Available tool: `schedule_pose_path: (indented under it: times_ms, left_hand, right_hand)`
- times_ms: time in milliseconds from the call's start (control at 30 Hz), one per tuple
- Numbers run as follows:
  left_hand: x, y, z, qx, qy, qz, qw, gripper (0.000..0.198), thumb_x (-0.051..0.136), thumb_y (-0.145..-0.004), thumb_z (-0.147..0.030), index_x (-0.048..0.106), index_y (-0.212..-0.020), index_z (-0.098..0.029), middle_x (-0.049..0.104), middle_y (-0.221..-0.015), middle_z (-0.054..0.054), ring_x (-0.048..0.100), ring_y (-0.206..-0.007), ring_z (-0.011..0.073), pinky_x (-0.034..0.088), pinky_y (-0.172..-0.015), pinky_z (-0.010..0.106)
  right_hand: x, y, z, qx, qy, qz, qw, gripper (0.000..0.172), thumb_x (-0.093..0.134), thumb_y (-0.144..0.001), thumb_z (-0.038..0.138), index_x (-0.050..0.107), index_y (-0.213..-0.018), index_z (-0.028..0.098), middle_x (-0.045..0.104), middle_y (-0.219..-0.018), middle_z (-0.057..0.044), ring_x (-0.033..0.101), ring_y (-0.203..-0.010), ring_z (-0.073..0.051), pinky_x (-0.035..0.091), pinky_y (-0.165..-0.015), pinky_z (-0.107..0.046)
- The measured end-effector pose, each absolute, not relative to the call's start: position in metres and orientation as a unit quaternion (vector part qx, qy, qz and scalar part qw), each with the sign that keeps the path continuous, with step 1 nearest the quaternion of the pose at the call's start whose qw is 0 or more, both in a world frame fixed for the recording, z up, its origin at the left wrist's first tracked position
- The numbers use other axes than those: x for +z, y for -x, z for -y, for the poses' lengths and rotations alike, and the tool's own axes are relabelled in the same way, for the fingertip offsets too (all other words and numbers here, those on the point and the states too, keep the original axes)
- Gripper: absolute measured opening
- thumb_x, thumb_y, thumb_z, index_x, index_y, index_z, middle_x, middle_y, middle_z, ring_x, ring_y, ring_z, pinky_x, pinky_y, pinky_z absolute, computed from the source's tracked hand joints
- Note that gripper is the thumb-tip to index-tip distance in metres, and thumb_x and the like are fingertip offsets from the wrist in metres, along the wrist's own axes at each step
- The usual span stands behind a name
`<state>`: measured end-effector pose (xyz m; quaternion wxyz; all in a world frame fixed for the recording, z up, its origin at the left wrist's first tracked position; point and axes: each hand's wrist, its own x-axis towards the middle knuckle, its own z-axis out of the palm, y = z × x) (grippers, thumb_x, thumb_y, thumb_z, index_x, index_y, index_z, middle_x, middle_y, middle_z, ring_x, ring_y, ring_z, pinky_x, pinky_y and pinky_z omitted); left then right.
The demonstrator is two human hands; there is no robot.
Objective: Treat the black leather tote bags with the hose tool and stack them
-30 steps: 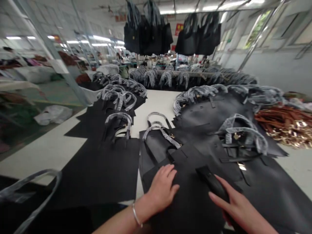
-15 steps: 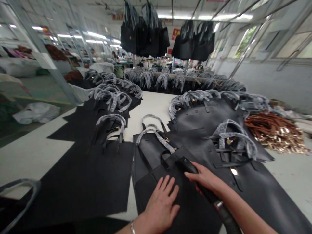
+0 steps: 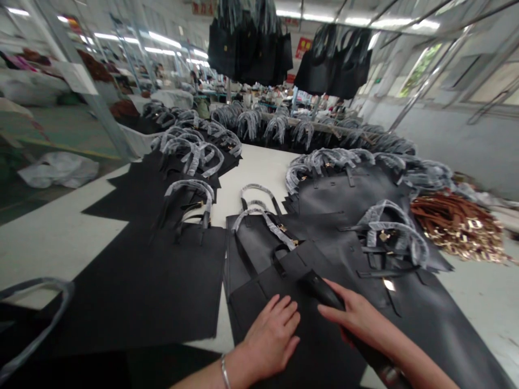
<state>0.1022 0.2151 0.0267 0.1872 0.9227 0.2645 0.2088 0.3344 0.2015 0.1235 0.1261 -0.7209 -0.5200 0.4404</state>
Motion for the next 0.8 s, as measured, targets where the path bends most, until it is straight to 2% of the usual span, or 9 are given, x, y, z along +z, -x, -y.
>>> schedule_pose_path:
  times_ms: [167, 367, 500, 667, 800]
  left_hand:
    - [0.025, -0.103, -0.215, 0.208, -0.936, -0.240, 0.154, 0.041, 0.038, -0.099, -0.038, 0.054, -0.126, -0.011, 0.055, -0.134, 0.011, 0.043, -0.130, 0.0256, 0.032, -0.111, 0.038]
    - [0.021, -0.105, -0.215, 0.230, -0.940, -0.218, 0.127, 0.037, 0.037, -0.099, -0.033, 0.056, -0.122, -0.010, 0.060, -0.126, 0.010, 0.048, -0.124, 0.0255, 0.034, -0.109, 0.037]
    - [0.022, -0.107, -0.217, 0.223, -0.949, -0.198, 0.105, 0.032, 0.041, -0.097, -0.029, 0.060, -0.114, -0.010, 0.063, -0.121, 0.010, 0.051, -0.120, 0.0261, 0.037, -0.106, 0.038]
    - [0.023, -0.106, -0.216, 0.210, -0.953, -0.196, 0.102, 0.029, 0.044, -0.095, -0.027, 0.060, -0.114, -0.011, 0.061, -0.124, 0.010, 0.048, -0.123, 0.0253, 0.035, -0.106, 0.037]
    - [0.025, -0.105, -0.216, 0.217, -0.948, -0.208, 0.108, 0.028, 0.045, -0.095, -0.027, 0.061, -0.111, -0.012, 0.063, -0.120, 0.009, 0.050, -0.119, 0.0241, 0.035, -0.105, 0.036]
  right_hand:
    - [0.118, -0.325, -0.198, 0.475, 0.706, 0.513, 0.114, 0.081, 0.061, -0.082, 0.045, 0.030, -0.149, 0.012, 0.060, -0.051, 0.006, 0.057, -0.040, -0.014, 0.043, -0.036, -0.020]
    - [0.124, -0.305, -0.217, 0.494, 0.677, 0.536, 0.099, 0.072, 0.064, -0.081, 0.040, 0.040, -0.144, 0.014, 0.067, -0.060, 0.003, 0.057, -0.041, -0.013, 0.043, -0.037, -0.019]
    - [0.125, -0.297, -0.232, 0.485, 0.684, 0.540, 0.073, 0.074, 0.063, -0.081, 0.040, 0.038, -0.145, 0.013, 0.066, -0.058, 0.003, 0.058, -0.041, -0.014, 0.042, -0.036, -0.020]
    - [0.129, -0.287, -0.244, 0.475, 0.670, 0.566, 0.071, 0.072, 0.065, -0.080, 0.038, 0.040, -0.145, 0.017, 0.065, -0.063, 0.003, 0.057, -0.040, -0.013, 0.042, -0.035, -0.019]
    - [0.134, -0.292, -0.241, 0.489, 0.678, 0.548, 0.033, 0.078, 0.067, -0.079, 0.041, 0.038, -0.147, 0.017, 0.066, -0.061, 0.003, 0.058, -0.041, -0.014, 0.041, -0.035, -0.020]
